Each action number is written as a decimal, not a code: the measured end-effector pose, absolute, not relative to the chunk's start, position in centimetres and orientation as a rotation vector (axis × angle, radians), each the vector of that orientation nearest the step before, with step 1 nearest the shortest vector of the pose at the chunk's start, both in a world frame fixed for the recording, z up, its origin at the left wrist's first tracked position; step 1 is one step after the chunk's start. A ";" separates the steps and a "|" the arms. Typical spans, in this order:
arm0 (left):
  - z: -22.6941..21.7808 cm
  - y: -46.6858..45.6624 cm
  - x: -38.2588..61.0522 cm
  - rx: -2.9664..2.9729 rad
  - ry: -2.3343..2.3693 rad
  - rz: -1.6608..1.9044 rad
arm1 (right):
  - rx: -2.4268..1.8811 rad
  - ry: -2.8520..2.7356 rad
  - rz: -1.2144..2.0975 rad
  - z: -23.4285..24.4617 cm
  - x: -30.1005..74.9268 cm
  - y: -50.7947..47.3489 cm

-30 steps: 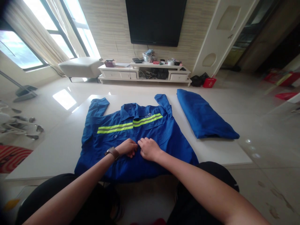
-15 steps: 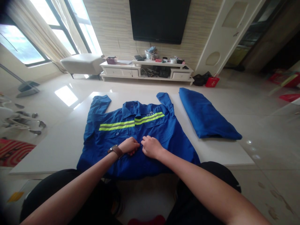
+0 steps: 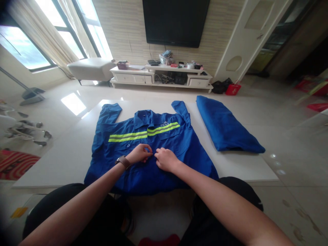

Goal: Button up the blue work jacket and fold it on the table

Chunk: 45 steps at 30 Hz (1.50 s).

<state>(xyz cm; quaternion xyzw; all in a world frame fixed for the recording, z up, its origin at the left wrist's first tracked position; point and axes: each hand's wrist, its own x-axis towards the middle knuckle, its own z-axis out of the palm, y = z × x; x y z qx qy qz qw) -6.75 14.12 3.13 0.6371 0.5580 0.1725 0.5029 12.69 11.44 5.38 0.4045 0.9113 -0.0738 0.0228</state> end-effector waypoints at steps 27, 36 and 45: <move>4.1 12.6 -5.4 2.041 1.645 0.224 | 1.257 2.844 -0.196 5.2 12.5 11.1; 4.2 12.4 -5.2 2.053 1.630 0.213 | 1.299 2.806 -0.224 5.6 12.5 11.1; 4.5 12.2 -5.2 2.084 1.663 0.188 | 1.258 2.815 -0.277 6.0 13.2 11.7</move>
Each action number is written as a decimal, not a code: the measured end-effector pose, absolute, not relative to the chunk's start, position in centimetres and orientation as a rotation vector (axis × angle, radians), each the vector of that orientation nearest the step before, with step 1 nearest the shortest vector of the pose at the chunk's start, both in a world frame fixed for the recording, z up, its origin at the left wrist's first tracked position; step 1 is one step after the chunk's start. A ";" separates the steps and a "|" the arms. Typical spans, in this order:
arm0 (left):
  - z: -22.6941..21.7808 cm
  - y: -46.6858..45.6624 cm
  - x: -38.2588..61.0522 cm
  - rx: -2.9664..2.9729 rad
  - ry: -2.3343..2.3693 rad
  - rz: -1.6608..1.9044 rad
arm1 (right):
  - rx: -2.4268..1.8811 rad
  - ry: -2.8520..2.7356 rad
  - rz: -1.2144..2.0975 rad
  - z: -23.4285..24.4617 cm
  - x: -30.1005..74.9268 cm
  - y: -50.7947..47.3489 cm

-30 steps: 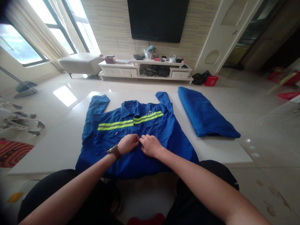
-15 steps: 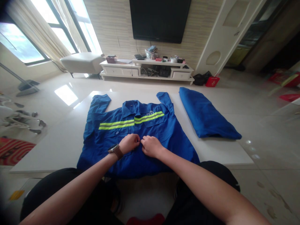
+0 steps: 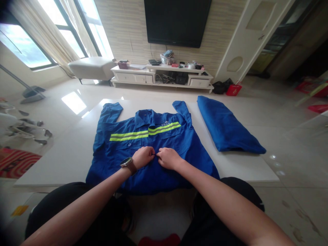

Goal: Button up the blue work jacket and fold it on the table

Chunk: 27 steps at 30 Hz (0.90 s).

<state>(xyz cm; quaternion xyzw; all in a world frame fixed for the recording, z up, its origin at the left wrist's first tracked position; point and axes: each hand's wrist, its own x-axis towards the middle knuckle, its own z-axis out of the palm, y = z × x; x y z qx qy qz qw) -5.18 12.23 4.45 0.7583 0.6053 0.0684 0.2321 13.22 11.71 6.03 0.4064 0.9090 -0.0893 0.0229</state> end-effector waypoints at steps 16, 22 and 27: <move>3.7 12.2 -5.2 2.110 1.673 0.208 | 1.216 2.810 -0.292 5.8 13.2 12.0; 3.6 12.3 -5.2 2.114 1.662 0.225 | 1.192 2.814 -0.316 5.6 13.3 11.9; 3.6 12.2 -5.1 2.110 1.668 0.225 | 1.176 2.837 -0.307 5.5 13.2 11.8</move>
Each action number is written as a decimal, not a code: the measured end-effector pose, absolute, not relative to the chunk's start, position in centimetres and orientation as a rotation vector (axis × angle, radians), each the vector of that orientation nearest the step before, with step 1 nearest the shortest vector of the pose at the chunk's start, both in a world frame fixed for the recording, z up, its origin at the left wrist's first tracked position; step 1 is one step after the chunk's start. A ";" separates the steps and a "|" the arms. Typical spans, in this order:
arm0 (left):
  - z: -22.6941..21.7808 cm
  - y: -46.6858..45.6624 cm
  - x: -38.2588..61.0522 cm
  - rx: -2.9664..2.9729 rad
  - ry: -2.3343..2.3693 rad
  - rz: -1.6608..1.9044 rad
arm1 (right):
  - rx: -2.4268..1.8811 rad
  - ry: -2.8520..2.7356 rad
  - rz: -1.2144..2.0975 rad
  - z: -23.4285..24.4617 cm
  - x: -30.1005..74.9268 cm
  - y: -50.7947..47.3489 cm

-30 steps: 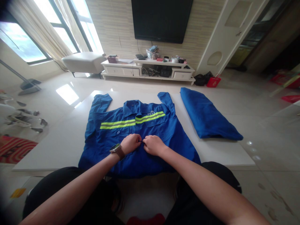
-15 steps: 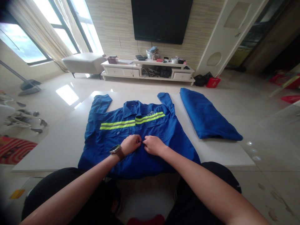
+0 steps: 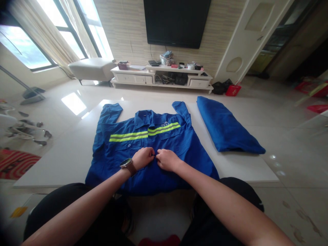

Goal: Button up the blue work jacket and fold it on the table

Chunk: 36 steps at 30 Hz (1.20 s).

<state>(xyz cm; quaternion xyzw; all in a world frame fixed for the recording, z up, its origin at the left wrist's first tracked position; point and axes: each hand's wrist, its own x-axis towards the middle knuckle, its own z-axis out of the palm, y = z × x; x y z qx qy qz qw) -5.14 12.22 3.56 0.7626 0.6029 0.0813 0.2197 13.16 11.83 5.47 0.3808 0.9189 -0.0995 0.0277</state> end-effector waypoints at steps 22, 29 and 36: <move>3.6 12.3 -5.3 2.058 1.685 0.219 | 1.206 2.834 -0.319 5.2 13.2 11.8; 3.8 12.4 -5.4 2.029 1.674 0.215 | 1.211 2.831 -0.291 5.3 13.1 11.6; 4.1 12.5 -5.6 2.004 1.707 0.201 | 1.193 2.853 -0.298 5.5 13.1 11.5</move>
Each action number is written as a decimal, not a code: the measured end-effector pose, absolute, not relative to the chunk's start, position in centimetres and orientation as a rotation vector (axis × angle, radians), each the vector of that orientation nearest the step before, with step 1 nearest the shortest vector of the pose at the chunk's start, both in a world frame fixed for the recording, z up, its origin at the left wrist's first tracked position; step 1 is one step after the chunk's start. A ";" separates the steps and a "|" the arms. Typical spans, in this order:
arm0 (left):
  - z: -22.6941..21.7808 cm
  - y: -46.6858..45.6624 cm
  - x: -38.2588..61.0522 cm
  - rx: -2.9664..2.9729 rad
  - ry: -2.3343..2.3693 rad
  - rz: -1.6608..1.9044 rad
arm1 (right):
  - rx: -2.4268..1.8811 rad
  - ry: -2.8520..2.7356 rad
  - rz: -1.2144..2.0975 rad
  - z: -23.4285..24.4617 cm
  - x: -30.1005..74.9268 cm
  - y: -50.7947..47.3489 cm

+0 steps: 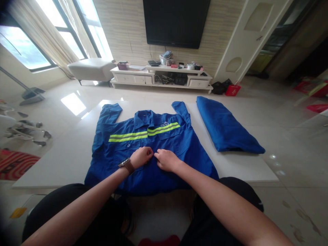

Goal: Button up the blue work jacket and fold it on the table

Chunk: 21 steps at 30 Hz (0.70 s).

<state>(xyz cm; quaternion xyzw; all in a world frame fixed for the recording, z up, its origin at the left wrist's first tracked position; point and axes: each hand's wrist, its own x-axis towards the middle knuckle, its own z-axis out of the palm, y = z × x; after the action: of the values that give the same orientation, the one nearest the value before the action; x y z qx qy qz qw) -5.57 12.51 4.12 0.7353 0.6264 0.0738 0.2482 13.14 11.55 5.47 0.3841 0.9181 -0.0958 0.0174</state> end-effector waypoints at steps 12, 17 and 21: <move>3.7 12.6 -5.6 2.022 1.713 0.184 | 1.130 2.859 -0.312 5.3 13.2 11.6; 3.7 12.6 -5.6 2.048 1.718 0.187 | 1.094 2.865 -0.298 5.4 13.0 11.5; 3.8 12.5 -5.5 2.041 1.723 0.173 | 1.085 2.858 -0.327 5.5 13.0 11.4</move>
<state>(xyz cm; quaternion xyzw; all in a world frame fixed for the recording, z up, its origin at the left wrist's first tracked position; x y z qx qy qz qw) -5.53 12.50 3.81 0.7420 0.6264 0.0630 0.2305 13.01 11.44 5.49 0.3527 0.9291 -0.1063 0.0334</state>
